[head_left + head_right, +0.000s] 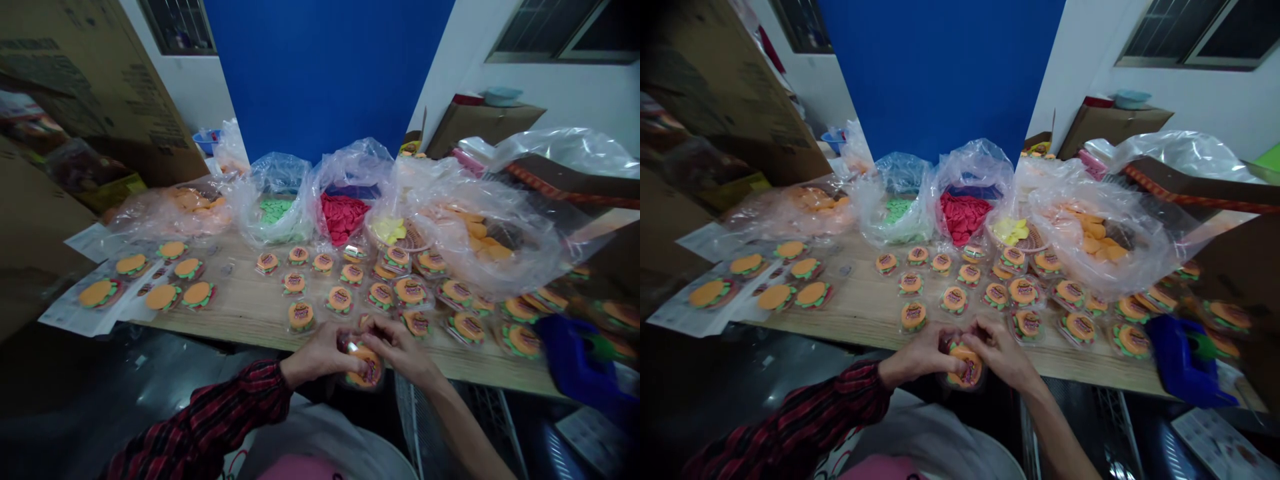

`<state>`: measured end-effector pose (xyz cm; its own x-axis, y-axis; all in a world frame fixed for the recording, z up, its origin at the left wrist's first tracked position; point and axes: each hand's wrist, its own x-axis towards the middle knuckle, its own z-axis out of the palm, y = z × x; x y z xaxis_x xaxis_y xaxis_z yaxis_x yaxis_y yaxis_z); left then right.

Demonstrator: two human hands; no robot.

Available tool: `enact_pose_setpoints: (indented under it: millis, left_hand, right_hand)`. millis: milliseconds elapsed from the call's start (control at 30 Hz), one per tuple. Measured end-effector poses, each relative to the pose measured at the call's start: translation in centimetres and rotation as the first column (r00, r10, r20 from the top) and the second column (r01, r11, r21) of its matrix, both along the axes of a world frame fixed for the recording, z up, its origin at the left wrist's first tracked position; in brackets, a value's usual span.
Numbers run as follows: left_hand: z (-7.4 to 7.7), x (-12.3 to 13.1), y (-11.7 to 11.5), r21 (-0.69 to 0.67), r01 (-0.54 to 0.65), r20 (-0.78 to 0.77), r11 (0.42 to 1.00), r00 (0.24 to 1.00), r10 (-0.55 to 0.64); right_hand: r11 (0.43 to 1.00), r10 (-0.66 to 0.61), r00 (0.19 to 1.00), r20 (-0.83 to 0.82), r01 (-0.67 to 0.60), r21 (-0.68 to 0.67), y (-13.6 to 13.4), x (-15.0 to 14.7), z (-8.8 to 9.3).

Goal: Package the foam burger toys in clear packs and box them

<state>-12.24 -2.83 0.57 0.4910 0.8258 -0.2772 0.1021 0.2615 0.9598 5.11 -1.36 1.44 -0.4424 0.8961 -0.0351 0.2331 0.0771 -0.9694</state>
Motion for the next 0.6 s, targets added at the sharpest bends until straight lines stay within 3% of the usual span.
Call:
enact_pose_setpoints:
  millis: [67,133,600]
  left_hand:
    - [0.5,-0.1,0.3,0.07,0.094,-0.042,0.993,0.995,-0.091]
    - [1.0,0.0,0.4,0.099,0.147,-0.053,0.984,0.988,-0.142]
    - [-0.2,0.5,0.3,0.006,0.15,-0.053,0.989,0.987,-0.149]
  right_hand:
    - [0.994,0.103,0.991,0.089,-0.106,0.033,0.0,-0.2,0.6]
    - [0.99,0.126,0.983,0.134,-0.133,0.046,0.0,-0.6,0.9]
    - [0.995,-0.089,0.994,0.063,0.086,0.05,-1.3,-0.9,-1.4]
